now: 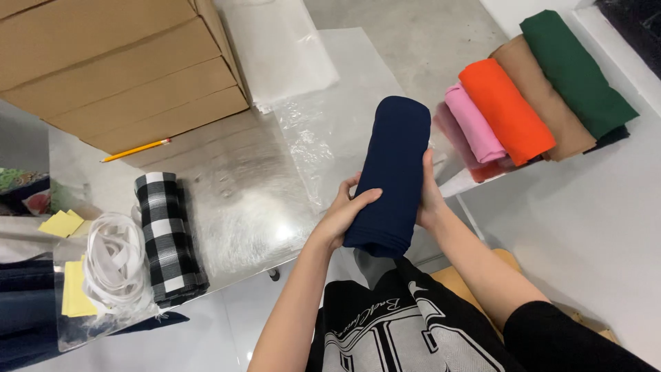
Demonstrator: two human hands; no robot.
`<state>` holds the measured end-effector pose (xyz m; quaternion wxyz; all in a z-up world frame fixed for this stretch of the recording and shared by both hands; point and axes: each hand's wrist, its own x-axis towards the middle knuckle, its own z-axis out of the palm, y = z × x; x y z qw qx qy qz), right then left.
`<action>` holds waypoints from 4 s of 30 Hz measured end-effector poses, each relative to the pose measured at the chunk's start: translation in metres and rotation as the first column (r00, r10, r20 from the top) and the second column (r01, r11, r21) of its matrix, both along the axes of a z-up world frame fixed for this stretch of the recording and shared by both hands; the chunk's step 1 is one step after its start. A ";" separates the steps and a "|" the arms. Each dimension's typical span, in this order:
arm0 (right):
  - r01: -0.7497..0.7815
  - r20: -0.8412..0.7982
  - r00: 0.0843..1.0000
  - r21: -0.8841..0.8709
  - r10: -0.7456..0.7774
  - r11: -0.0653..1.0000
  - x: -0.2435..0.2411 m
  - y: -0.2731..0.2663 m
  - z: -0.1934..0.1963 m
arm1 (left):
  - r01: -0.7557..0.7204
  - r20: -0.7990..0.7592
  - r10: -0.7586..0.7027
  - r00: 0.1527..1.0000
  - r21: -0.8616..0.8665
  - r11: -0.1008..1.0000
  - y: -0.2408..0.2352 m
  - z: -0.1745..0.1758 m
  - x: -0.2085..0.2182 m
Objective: The person takes a checkered skirt and a pair of navy blue shorts from a clothing rack. They fold each item neatly on a metal table and then place the navy shorts into a clear plastic bag.
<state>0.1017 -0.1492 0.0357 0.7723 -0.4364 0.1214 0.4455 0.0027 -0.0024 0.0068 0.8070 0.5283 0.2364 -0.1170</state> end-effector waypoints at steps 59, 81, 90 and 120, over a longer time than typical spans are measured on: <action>-0.594 0.191 0.538 -0.605 0.821 0.530 0.071 -0.031 -0.078 | -0.249 0.289 -0.243 0.926 0.951 0.184 0.063 -0.058 0.005; 0.473 0.565 0.815 -0.513 -0.133 0.716 0.129 0.095 -0.211 | -0.548 0.535 -0.416 0.735 0.831 0.098 0.014 -0.069 -0.023; 0.499 0.648 0.757 -0.491 -0.083 0.714 0.070 0.107 -0.158 | -0.577 0.545 -0.482 0.686 0.811 0.095 0.014 -0.089 -0.067; 0.540 0.889 -0.046 -0.361 0.455 0.761 -0.008 -0.050 -0.170 | -0.070 -0.264 0.100 0.959 0.120 0.990 0.038 -0.083 -0.057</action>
